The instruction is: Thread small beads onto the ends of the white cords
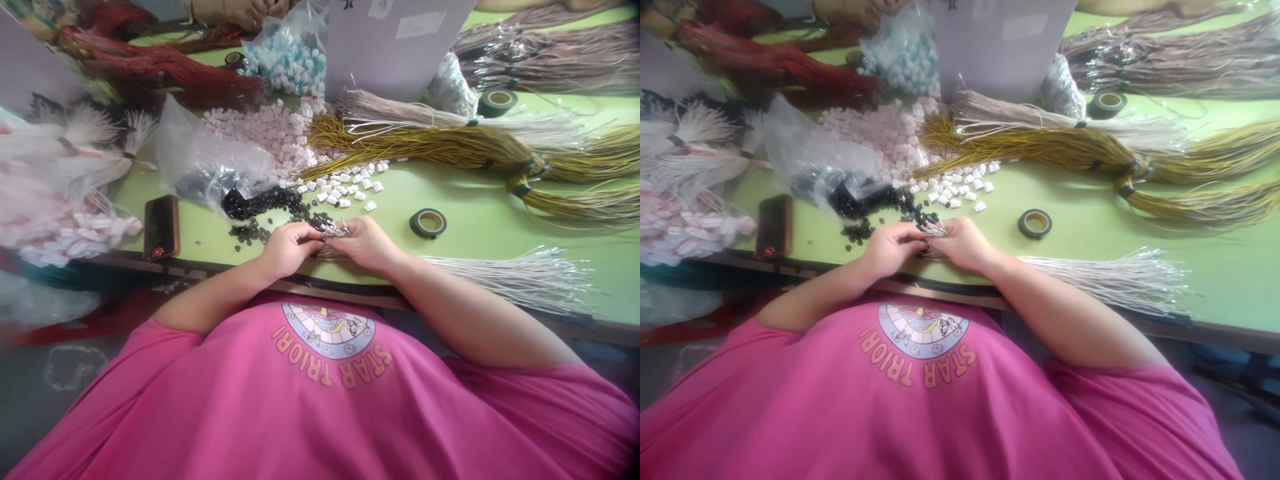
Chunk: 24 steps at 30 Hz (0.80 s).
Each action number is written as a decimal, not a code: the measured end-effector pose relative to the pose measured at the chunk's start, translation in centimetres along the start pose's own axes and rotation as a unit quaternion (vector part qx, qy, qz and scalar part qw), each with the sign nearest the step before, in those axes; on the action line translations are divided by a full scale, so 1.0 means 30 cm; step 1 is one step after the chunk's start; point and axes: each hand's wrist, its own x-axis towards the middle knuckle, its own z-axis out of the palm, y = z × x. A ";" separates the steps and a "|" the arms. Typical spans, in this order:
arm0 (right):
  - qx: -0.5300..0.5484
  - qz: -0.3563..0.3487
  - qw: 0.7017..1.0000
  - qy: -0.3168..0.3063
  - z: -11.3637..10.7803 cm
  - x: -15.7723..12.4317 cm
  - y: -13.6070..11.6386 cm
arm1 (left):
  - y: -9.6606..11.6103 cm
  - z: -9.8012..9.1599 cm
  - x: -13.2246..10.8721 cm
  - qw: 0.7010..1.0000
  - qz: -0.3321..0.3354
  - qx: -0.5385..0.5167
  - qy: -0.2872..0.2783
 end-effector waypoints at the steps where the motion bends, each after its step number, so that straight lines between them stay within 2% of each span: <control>1: -0.004 0.002 1.000 0.002 0.001 0.000 0.002 | 0.000 0.000 -0.001 1.000 0.007 0.009 -0.003; 3: -0.031 -0.001 0.999 0.022 0.000 0.000 0.007 | -0.002 -0.008 -0.009 0.998 0.034 0.043 -0.009; 5: -0.074 -0.032 0.995 0.067 -0.003 -0.001 0.010 | -0.006 -0.031 -0.021 0.993 0.067 0.092 -0.028; 8: -0.098 -0.058 0.988 0.106 -0.013 -0.002 0.009 | -0.019 -0.094 -0.032 0.979 0.092 0.170 -0.065; 9: -0.091 -0.044 0.990 0.096 -0.016 -0.002 0.007 | -0.026 -0.121 -0.030 0.975 0.085 0.196 -0.064; 11: -0.078 -0.009 0.994 0.073 -0.020 -0.002 0.003 | -0.045 -0.176 -0.016 0.964 0.049 0.259 -0.026; 13: -0.073 0.006 0.995 0.066 -0.021 -0.002 0.000 | -0.071 -0.222 0.008 0.939 -0.001 0.343 0.005; 15: -0.068 0.011 0.995 0.073 -0.020 -0.001 -0.003 | -0.101 -0.249 0.033 0.919 -0.041 0.392 -0.012; 20: -0.071 0.004 0.995 0.068 -0.021 0.000 -0.007 | -0.155 -0.248 0.066 0.917 -0.040 0.394 -0.057; 24: -0.081 0.005 0.995 0.066 -0.019 0.000 -0.010 | -0.115 -0.234 0.057 0.939 -0.041 0.339 -0.031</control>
